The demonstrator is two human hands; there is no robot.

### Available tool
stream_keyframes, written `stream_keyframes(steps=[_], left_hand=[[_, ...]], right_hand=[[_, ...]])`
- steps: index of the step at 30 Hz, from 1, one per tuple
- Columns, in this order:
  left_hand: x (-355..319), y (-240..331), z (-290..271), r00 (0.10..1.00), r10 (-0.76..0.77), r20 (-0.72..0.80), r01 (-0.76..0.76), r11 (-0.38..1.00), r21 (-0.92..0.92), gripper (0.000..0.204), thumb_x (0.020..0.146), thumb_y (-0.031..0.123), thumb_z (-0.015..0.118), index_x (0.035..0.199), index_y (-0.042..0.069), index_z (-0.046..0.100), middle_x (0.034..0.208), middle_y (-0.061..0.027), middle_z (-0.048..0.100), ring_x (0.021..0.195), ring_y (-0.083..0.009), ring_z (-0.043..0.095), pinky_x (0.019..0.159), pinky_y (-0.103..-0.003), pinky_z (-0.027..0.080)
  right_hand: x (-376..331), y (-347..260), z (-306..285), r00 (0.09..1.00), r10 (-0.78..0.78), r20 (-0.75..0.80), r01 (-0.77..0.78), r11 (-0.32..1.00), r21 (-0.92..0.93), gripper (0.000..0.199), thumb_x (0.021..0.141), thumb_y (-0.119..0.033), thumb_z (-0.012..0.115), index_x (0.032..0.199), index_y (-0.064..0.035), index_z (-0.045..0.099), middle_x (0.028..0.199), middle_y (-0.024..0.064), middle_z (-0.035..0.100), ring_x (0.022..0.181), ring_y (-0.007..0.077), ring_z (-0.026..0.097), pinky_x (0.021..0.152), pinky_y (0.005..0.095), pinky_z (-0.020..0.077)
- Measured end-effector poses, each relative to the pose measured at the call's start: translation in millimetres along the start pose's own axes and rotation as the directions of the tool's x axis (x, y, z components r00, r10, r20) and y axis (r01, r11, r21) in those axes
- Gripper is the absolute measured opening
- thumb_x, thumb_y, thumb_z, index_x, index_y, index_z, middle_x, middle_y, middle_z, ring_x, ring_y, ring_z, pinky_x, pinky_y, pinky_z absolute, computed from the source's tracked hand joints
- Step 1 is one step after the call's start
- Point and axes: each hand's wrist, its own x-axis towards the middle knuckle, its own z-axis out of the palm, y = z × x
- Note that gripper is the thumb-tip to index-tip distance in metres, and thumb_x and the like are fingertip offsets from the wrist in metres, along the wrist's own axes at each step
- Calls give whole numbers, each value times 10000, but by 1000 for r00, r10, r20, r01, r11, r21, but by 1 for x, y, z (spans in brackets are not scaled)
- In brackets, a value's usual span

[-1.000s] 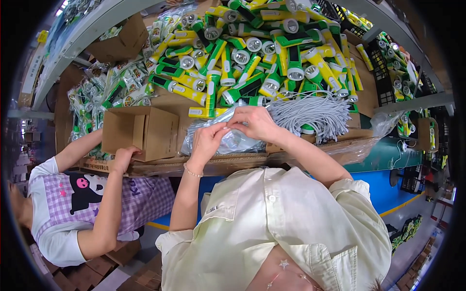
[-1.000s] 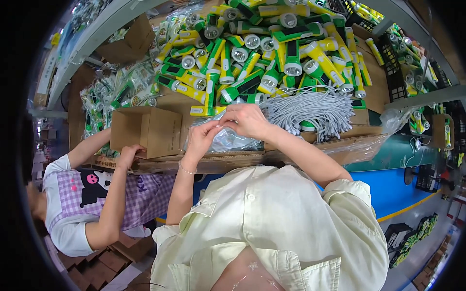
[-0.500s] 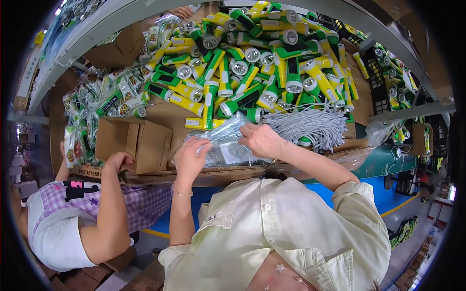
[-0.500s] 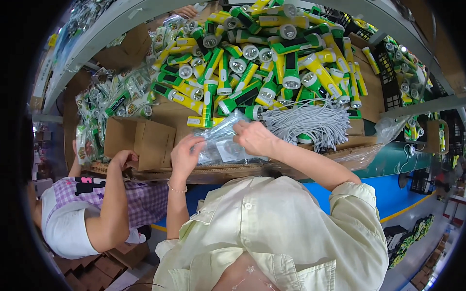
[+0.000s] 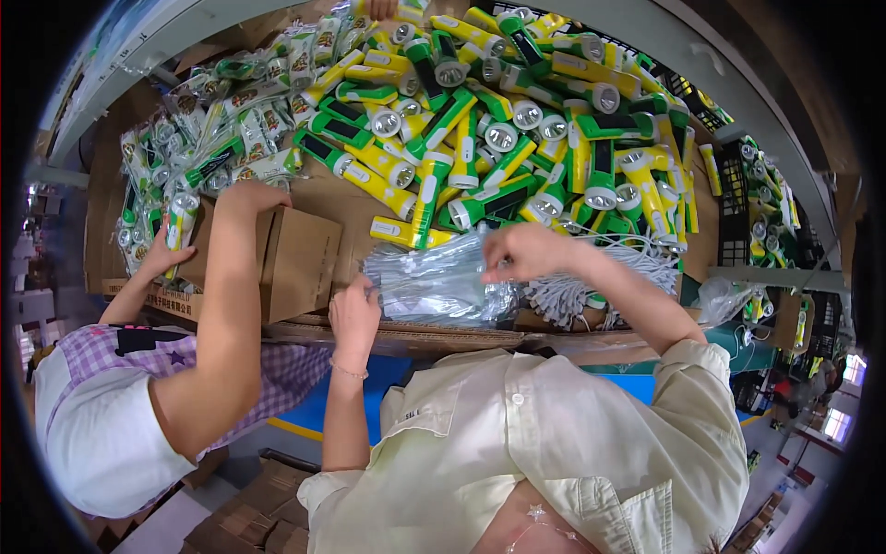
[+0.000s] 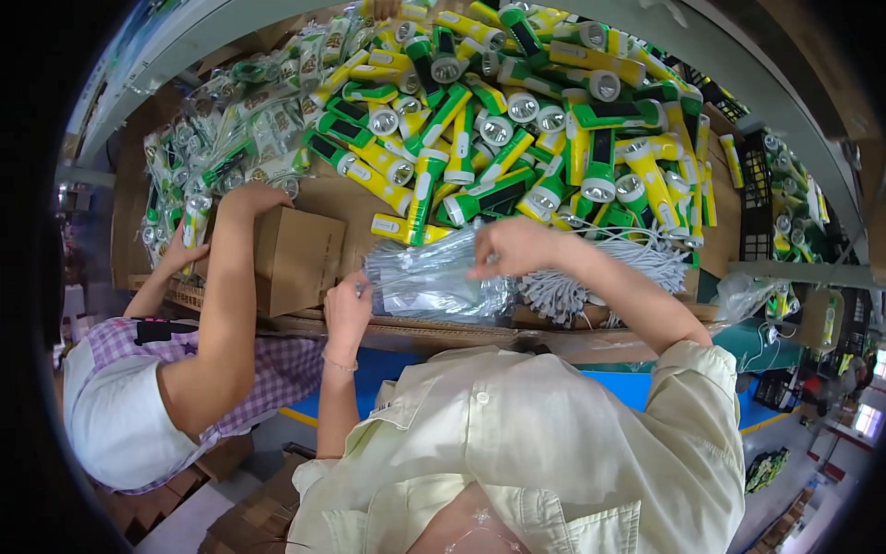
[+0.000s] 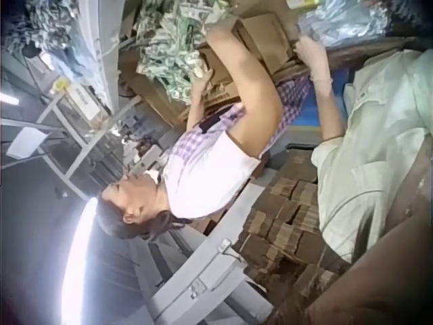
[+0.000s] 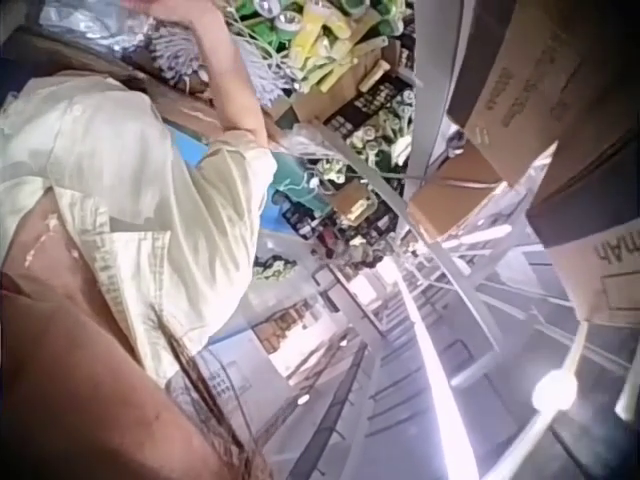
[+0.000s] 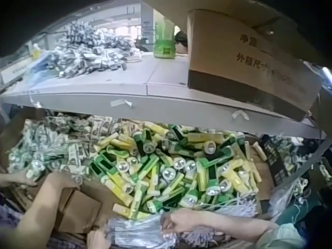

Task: Packaging handheld flashlights and charging cables into plastic bags.

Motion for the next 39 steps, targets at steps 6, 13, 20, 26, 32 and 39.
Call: stream_keyframes(steps=[6,13,20,26,32,39], left_hand=[[-2,15,0,994,59,-93,-67,994,-83,178,719,167,721,743,-5,685,680,-222,613,698,-385,621,608,-414,486],[3,33,-14,994,111,15,-107,979,-175,196,764,195,656,740,2,676,698,-232,594,693,-413,590,620,-439,479],[4,46,-4,993,117,-23,-119,970,-213,260,815,206,605,717,-35,602,688,-269,520,691,-450,512,549,-443,424],[-7,50,4,975,216,-52,-219,893,-393,194,832,121,588,982,26,667,716,-251,573,633,-369,614,567,-381,463],[-20,55,0,966,254,-59,-248,825,-508,235,858,115,587,1069,44,663,744,-246,588,546,-104,552,548,-293,447],[-24,54,1,939,277,-203,-322,916,-239,209,836,109,579,1001,24,675,767,-238,612,648,-333,640,609,-386,487]], right_hand=[[99,23,-35,775,-262,-575,-48,883,-467,228,722,-203,682,933,-118,673,1004,37,606,980,214,573,760,365,483],[130,27,-31,851,-322,-414,-21,768,-641,270,700,-217,678,945,-123,615,846,33,586,877,212,600,639,354,484],[47,-47,0,757,-295,-584,315,947,-69,454,701,-200,701,1117,-140,530,819,102,643,689,326,623,585,405,502],[16,-39,31,841,-185,-508,162,983,-89,512,705,-108,676,1176,-176,487,911,92,645,716,310,636,582,397,515],[15,-38,43,889,-225,-399,43,908,-416,492,718,-144,658,1175,-136,476,959,70,638,613,262,635,472,363,486],[25,-66,68,958,69,-278,-269,553,-789,169,748,-129,581,890,-42,605,765,37,626,655,158,648,503,296,464]])
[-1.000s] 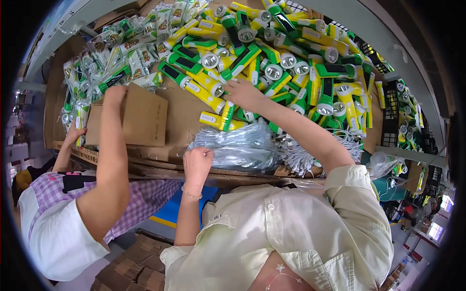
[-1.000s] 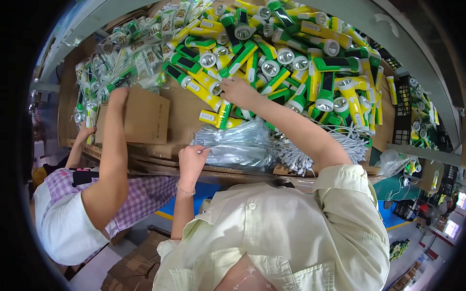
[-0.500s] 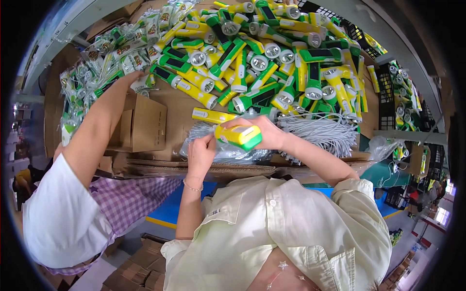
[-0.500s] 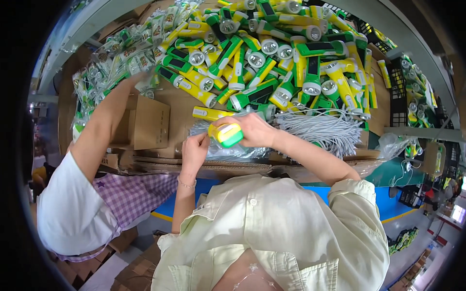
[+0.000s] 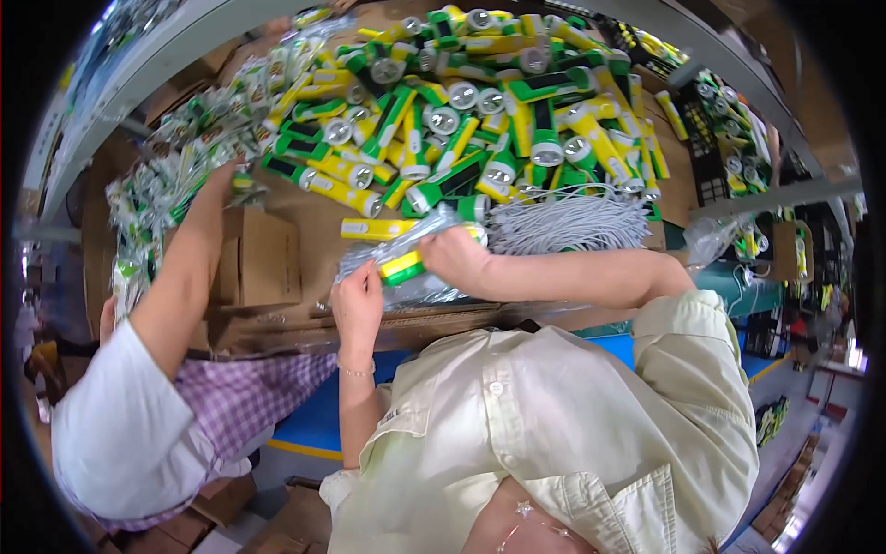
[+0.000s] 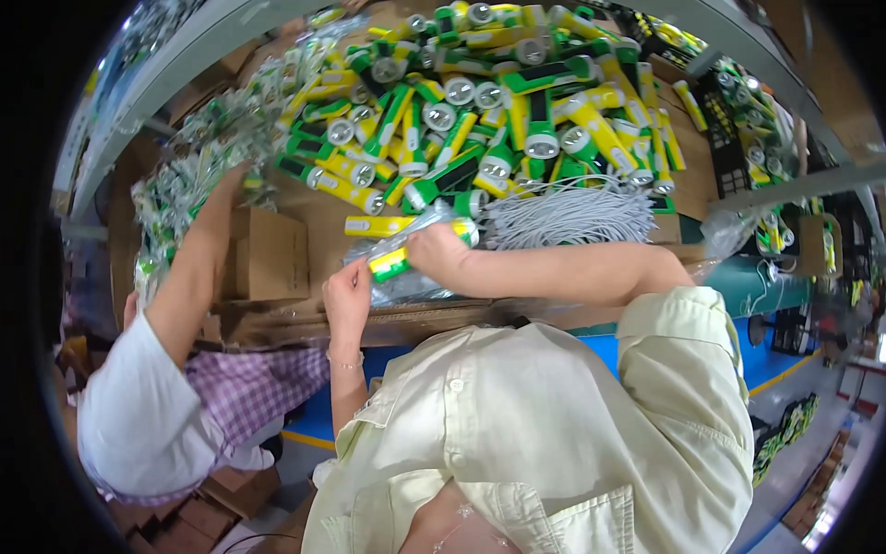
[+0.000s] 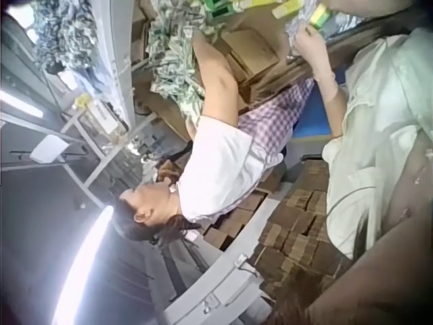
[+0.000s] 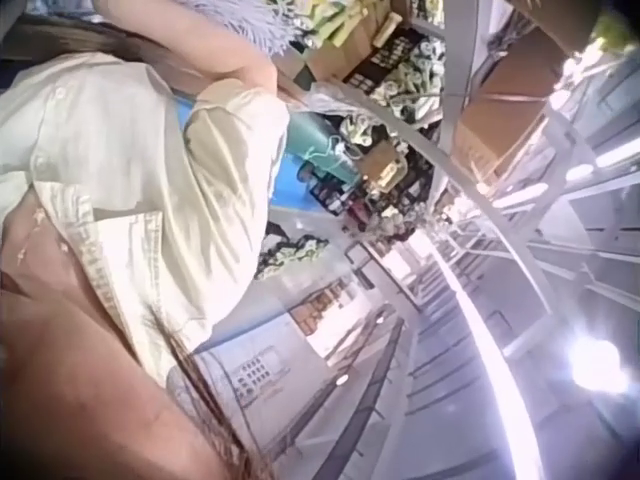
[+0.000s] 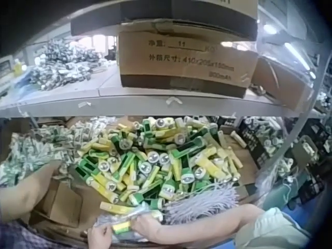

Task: Packaging handheld flashlights and charging cables into plastic bags.

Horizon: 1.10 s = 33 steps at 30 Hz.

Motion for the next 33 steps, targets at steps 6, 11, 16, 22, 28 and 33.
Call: stream_keyframes(steps=[6,11,16,22,28,33], left_hand=[[-14,20,14,990,136,28,-139,979,149,204,840,162,563,898,4,679,656,-206,606,607,-309,642,564,-388,479],[2,-15,23,978,-96,183,83,993,79,199,846,114,520,746,-25,621,656,-230,592,621,-385,607,562,-430,466],[-2,-12,16,945,-217,244,235,971,-49,266,867,138,506,687,-41,587,532,-167,575,478,-266,616,482,-368,453],[9,-12,24,934,-225,279,252,966,-62,269,868,150,517,703,-43,604,530,-138,587,461,-230,609,479,-350,458],[-1,-21,15,909,-323,264,357,930,-89,244,877,188,567,839,-25,680,556,-76,607,426,-105,551,426,-257,434],[0,-47,35,918,-269,292,350,896,-275,221,895,186,555,917,2,675,553,-38,577,432,-77,511,406,-248,410]], right_hand=[[8,-49,44,934,302,190,-216,902,-373,140,769,-144,557,840,-62,646,876,118,655,676,241,657,537,361,506],[-26,52,3,998,44,34,-55,907,418,174,681,-206,652,819,-101,647,760,110,655,683,298,655,565,418,513],[-86,162,36,889,405,216,-433,895,104,86,665,-211,699,732,-158,710,708,88,645,698,279,645,606,407,508],[-98,172,-11,934,358,-5,-319,838,442,89,678,-152,715,753,-104,708,714,92,663,665,271,640,604,398,504],[-24,90,-108,895,371,-246,251,34,967,115,774,-28,714,883,10,709,785,82,696,671,103,655,619,223,535],[4,21,-17,935,333,-123,218,-267,939,140,816,-44,683,942,17,693,858,103,701,749,128,673,676,250,547]])
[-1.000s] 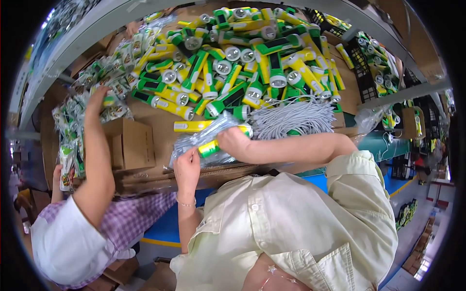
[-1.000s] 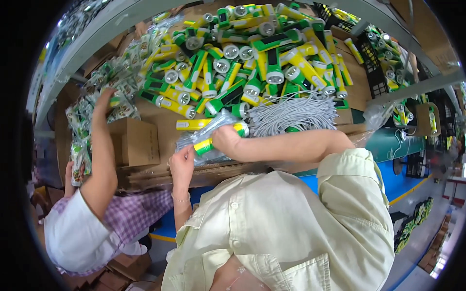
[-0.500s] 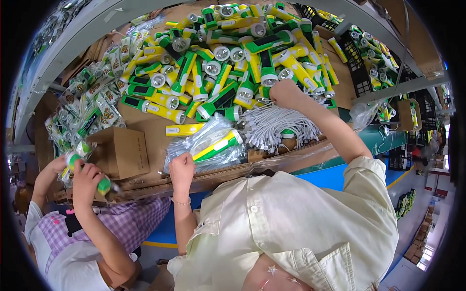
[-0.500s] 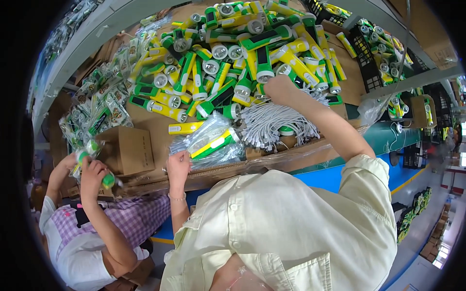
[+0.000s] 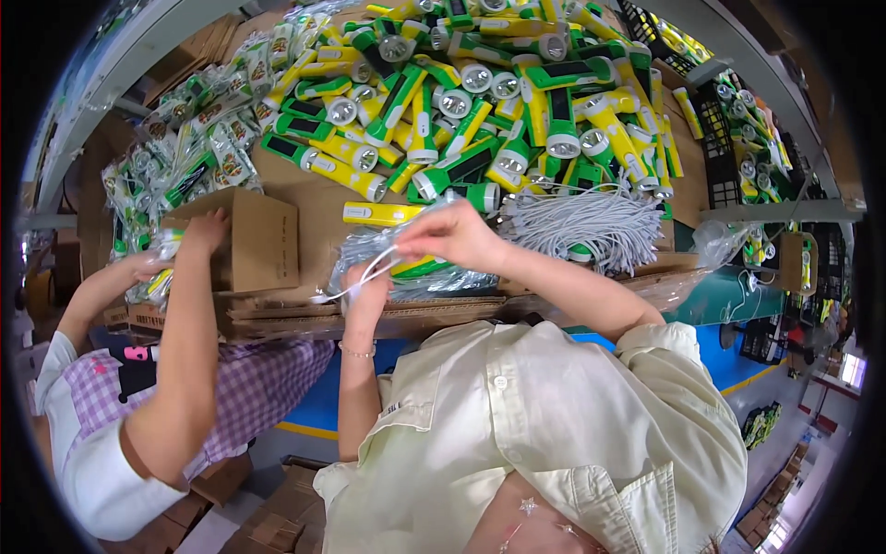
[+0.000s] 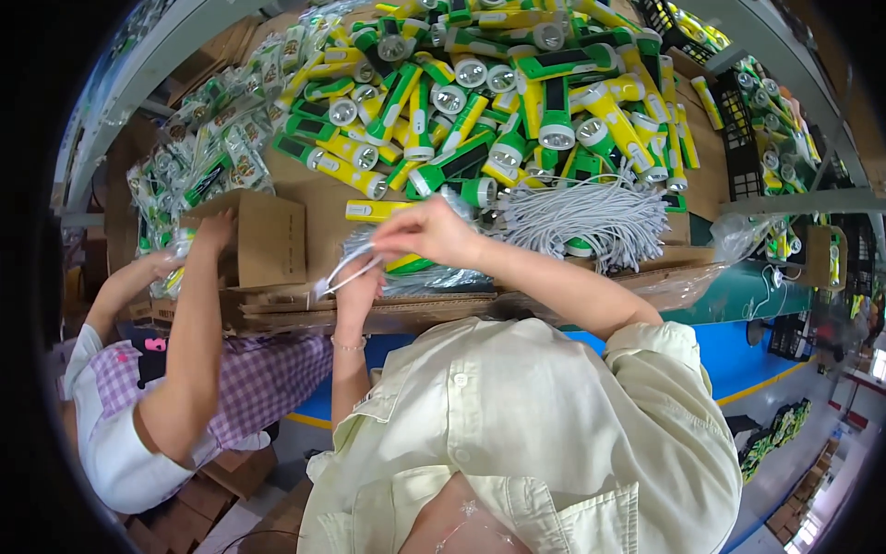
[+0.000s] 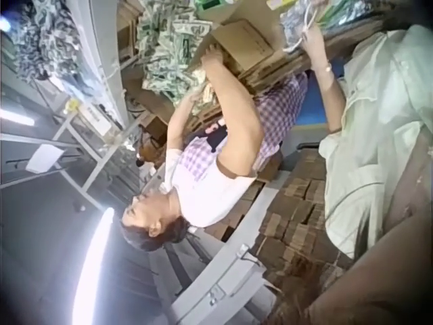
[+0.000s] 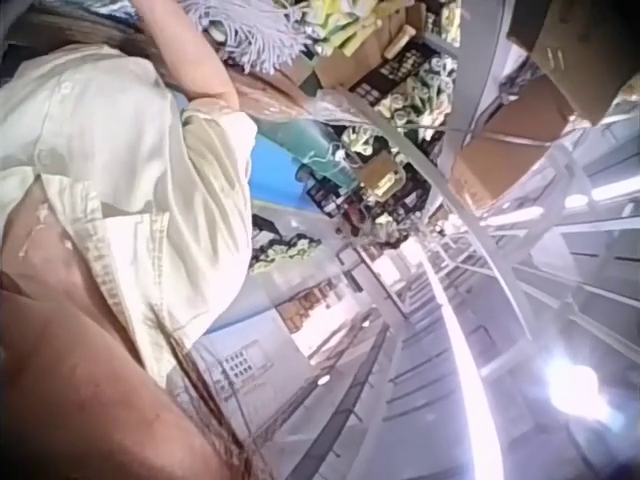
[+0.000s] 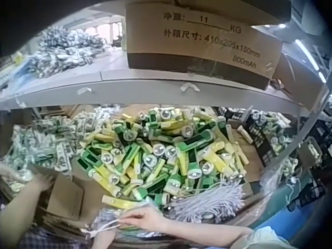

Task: Packaging handheld flashlights and charging cables into plastic bags.

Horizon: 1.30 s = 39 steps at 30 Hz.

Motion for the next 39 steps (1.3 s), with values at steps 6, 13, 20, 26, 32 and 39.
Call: stream_keyframes(steps=[6,13,20,26,32,39], left_hand=[[-9,6,-4,1000,12,-23,-11,998,58,259,866,151,597,1080,19,661,544,-98,589,454,-127,571,466,-286,452],[-10,13,-4,996,-69,63,86,945,-315,178,859,113,635,962,-25,677,675,-86,661,584,-124,628,557,-238,509],[-2,2,-14,998,-49,42,59,954,-293,100,832,10,637,910,-47,664,770,-72,669,657,-108,636,588,-227,527],[-1,2,-16,1000,-20,15,24,931,-363,65,838,-6,613,868,-50,651,743,-65,661,638,-109,628,586,-226,519],[3,12,-31,997,-49,67,66,959,-277,74,850,-13,596,884,-59,643,764,-80,663,665,-123,637,623,-236,528],[12,14,-30,993,-22,112,58,941,-333,88,851,-29,582,903,-62,644,775,-79,664,682,-126,641,649,-246,536]], right_hand=[[-23,57,-39,935,-45,351,350,266,-898,79,737,-78,624,790,-53,678,756,54,660,677,218,658,571,338,518],[-7,19,-18,911,337,237,287,-106,-952,113,724,-191,656,695,-86,626,735,62,632,703,239,641,553,361,495],[32,44,22,872,-462,162,416,526,-742,235,714,-330,707,811,-119,676,737,31,636,778,219,636,754,355,498],[31,61,27,909,-302,288,400,429,-810,177,767,-307,660,783,-134,631,659,38,633,654,238,634,953,462,387],[41,42,10,947,-102,304,299,625,-722,142,761,-259,692,779,-145,608,632,23,616,677,232,631,1015,500,348],[48,49,15,912,-199,358,409,438,-800,226,728,-237,713,893,-147,588,697,-17,587,724,208,609,1036,564,289]])
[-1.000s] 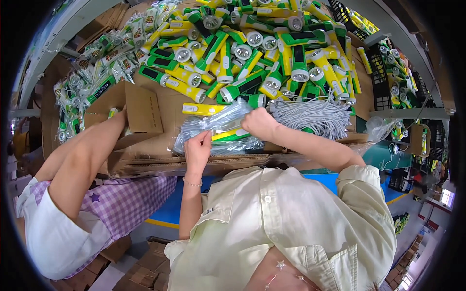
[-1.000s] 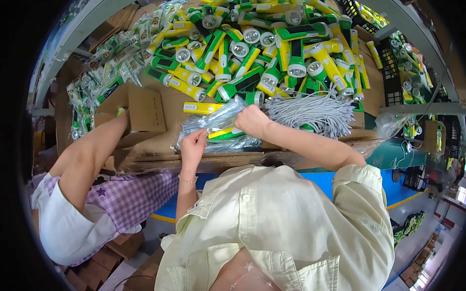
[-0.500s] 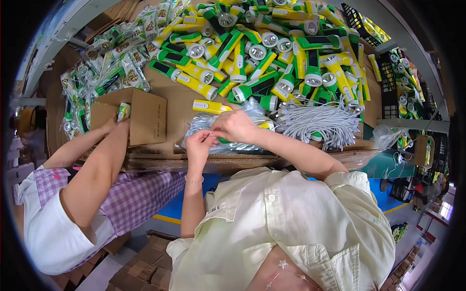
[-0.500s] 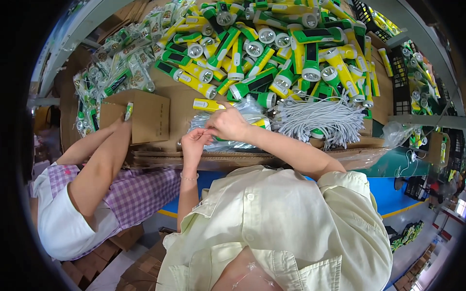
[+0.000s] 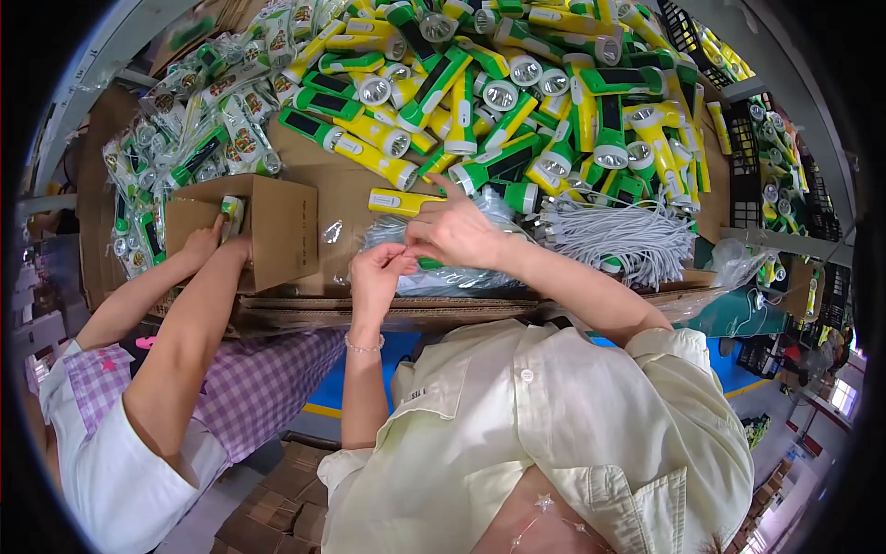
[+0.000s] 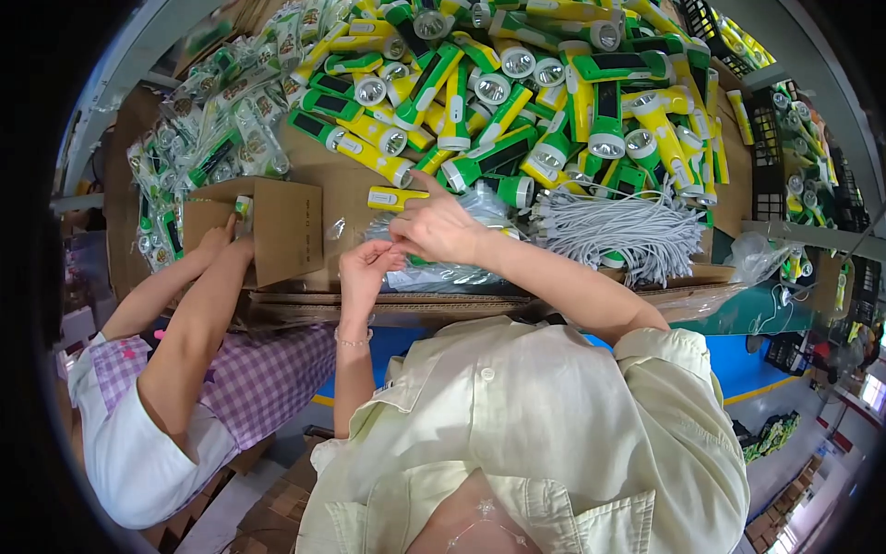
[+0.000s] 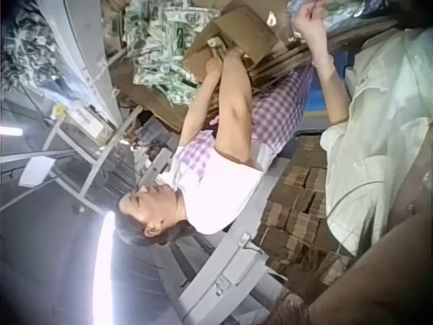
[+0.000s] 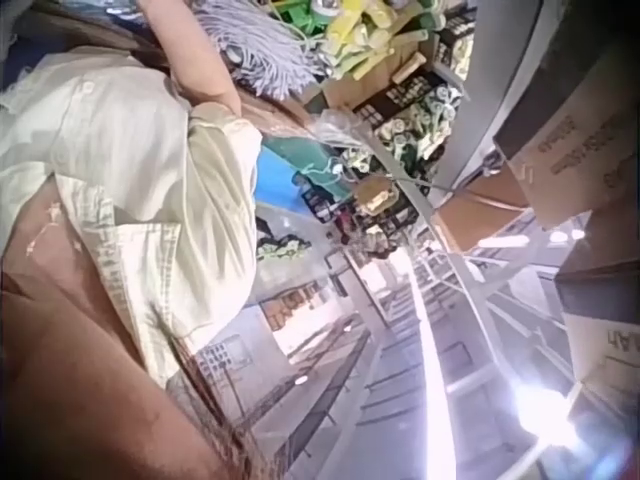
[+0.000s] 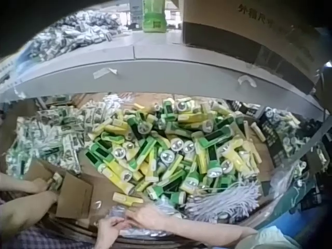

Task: Packaging handheld flashlights and charging cables into plastic bags.

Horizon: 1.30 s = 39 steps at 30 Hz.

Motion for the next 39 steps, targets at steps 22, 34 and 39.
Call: stream_keyframes(steps=[22,34,39], left_hand=[[154,147,-125,800,379,-465,-384,919,87,96,839,106,618,843,10,614,723,-33,629,604,-136,613,619,-256,501],[205,154,-155,616,629,-474,-405,769,495,252,818,243,659,970,44,684,849,-68,701,788,-178,649,751,-281,491],[93,46,-47,944,236,232,-329,602,728,142,728,151,662,813,37,663,751,-152,653,728,-328,629,664,-403,495]], right_hand=[[-23,59,-69,809,509,-294,-519,853,51,242,766,-107,688,967,-75,558,1194,86,570,1109,322,524,1023,479,329],[-49,14,18,965,260,-37,-261,964,-49,227,692,-178,718,890,-120,623,892,24,587,887,220,572,762,344,454],[-41,11,43,981,196,-5,-188,932,-311,216,716,-206,678,910,-137,610,901,3,566,913,190,536,812,345,398]])
